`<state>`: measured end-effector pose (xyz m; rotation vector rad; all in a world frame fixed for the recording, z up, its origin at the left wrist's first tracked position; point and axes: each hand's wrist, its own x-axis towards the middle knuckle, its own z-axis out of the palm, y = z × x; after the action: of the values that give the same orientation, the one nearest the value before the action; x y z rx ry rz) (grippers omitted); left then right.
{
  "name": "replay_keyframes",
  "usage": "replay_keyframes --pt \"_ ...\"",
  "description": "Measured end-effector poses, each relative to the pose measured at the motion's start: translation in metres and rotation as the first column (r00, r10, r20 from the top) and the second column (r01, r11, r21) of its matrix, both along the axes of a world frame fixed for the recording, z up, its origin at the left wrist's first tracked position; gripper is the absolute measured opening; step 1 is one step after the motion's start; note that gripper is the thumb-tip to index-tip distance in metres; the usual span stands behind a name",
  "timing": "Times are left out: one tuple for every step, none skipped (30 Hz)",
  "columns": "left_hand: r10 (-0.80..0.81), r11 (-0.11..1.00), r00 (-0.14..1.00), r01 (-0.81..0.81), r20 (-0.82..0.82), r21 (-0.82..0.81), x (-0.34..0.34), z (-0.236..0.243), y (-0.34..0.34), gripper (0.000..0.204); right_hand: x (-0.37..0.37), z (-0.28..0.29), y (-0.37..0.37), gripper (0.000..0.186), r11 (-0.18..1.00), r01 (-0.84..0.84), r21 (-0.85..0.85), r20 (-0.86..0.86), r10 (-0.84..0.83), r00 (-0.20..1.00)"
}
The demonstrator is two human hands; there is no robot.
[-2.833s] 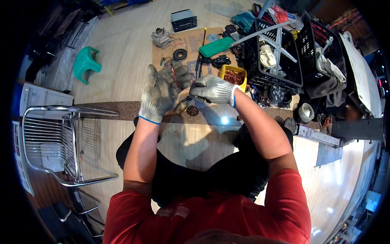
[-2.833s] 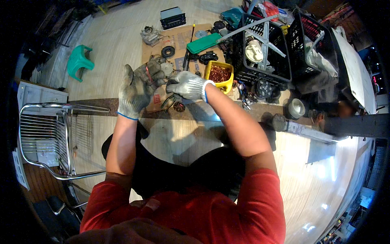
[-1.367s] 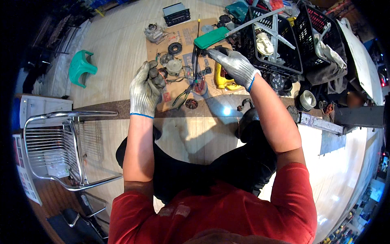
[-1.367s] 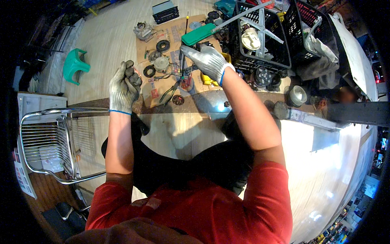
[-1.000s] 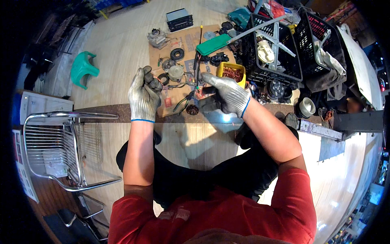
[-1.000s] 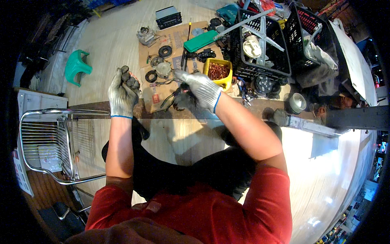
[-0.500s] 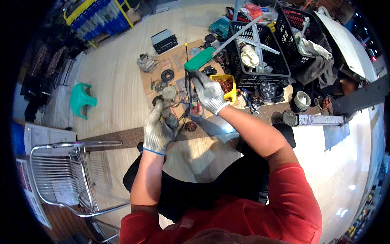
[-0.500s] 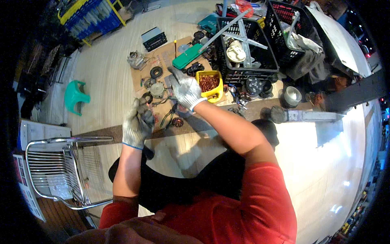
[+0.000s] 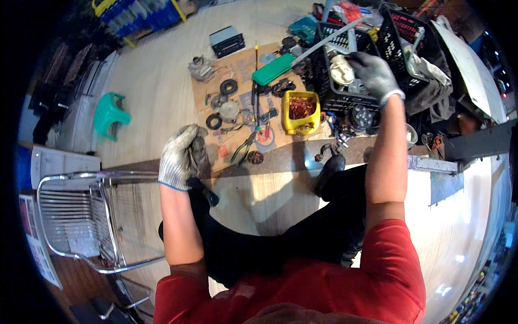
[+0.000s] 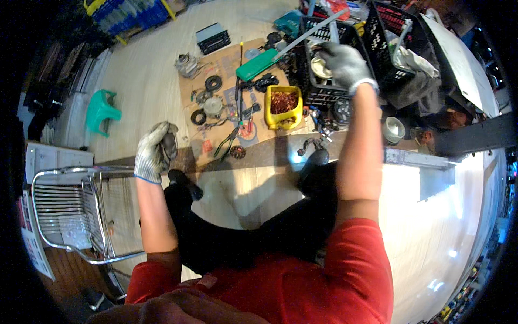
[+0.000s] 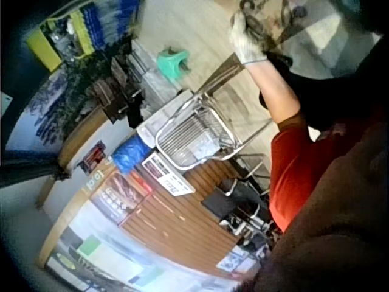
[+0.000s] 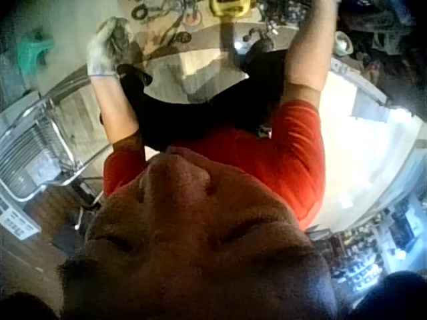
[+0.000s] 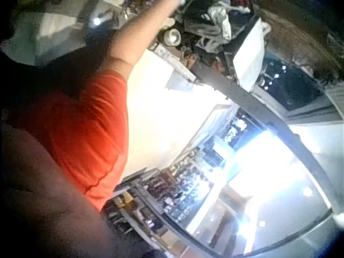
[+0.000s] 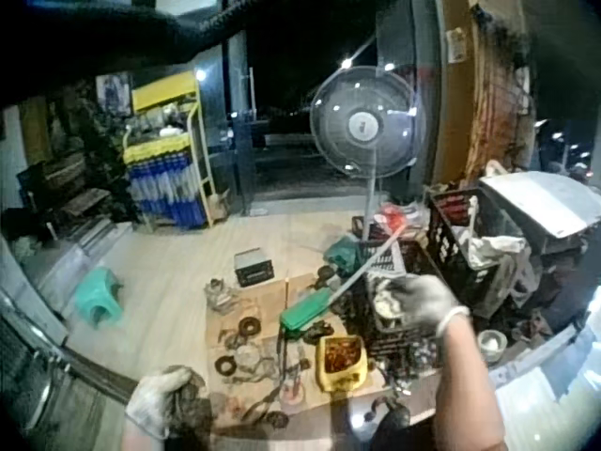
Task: The person is repairing an alternator components by hand. They manipulate copper windings, a rotor, and housing parts, using a small tool to position wires within the assembly.
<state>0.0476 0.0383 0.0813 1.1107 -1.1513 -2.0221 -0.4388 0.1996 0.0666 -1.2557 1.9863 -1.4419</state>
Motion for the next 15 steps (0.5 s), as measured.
replay_keyframes --pt "0.033 0.999 0.999 -0.033 -0.005 0.012 0.006 -0.001 -0.002 0.025 0.003 0.019 0.009 0.028 0.991 0.03 0.134 -0.237 0.002 0.971" --pt "0.037 0.999 0.999 -0.036 -0.034 0.02 0.014 0.001 -0.004 0.025 0.017 0.046 0.023 0.027 0.946 0.092 0.311 -0.456 0.063 0.888" --pt "0.024 0.999 0.997 -0.022 -0.074 0.025 0.016 0.003 -0.008 0.026 0.012 0.044 0.032 0.026 0.942 0.047 0.333 -0.222 0.03 0.975" --pt "0.013 1.0 0.994 -0.01 -0.112 0.03 0.019 0.005 -0.013 0.026 0.005 0.04 0.039 0.026 0.938 -0.005 0.347 0.028 -0.006 1.0" --pt "0.043 0.997 0.992 -0.035 -0.122 0.062 0.024 0.006 -0.018 0.027 0.0 0.035 0.044 0.028 0.925 -0.09 0.368 0.189 0.02 0.982" --pt "0.019 0.999 0.993 -0.015 -0.113 0.04 0.029 0.009 -0.022 0.026 0.001 0.035 0.045 0.028 0.925 -0.145 0.352 0.194 0.079 0.978" --pt "-0.002 1.0 0.995 0.004 -0.104 0.018 0.035 0.012 -0.026 0.026 0.006 0.031 0.043 0.029 0.909 -0.142 0.392 0.161 0.084 0.983" --pt "-0.02 1.0 0.995 0.02 -0.097 -0.001 0.037 0.014 -0.028 0.025 0.01 0.028 0.041 0.03 0.89 -0.138 0.434 0.125 0.093 0.988" --pt "-0.039 0.999 0.997 0.037 -0.071 -0.022 0.035 0.017 -0.031 0.025 0.012 0.022 0.04 0.031 0.881 -0.244 0.406 0.136 0.206 0.969" --pt "-0.037 0.999 0.999 0.036 -0.036 -0.025 0.03 0.018 -0.035 0.025 0.014 0.015 0.033 0.035 0.831 -0.263 0.491 -0.017 0.311 0.95" --pt "-0.031 0.999 0.999 0.032 0.005 -0.032 0.023 0.02 -0.041 0.025 0.021 0.009 0.027 0.034 0.773 -0.25 0.583 -0.006 0.312 0.95" --pt "-0.042 0.998 0.998 0.044 0.044 -0.038 0.017 0.02 -0.051 0.025 0.027 -0.001 0.026 0.034 0.709 -0.221 0.67 0.002 0.297 0.955" --pt "-0.041 0.997 0.997 0.046 0.064 -0.068 0.013 0.016 -0.061 0.026 0.009 -0.027 0.025 0.04 0.756 -0.213 0.619 -0.115 0.356 0.927" --pt "-0.025 0.999 0.998 0.027 0.054 -0.033 0.014 0.008 -0.068 0.026 0.018 -0.031 0.016 0.047 0.793 -0.214 0.57 -0.234 0.406 0.883" --pt "-0.012 1.0 0.999 0.012 0.044 0.001 0.014 0.001 -0.075 0.026 0.021 -0.028 0.012 0.051 0.782 -0.26 0.567 -0.052 0.349 0.936"
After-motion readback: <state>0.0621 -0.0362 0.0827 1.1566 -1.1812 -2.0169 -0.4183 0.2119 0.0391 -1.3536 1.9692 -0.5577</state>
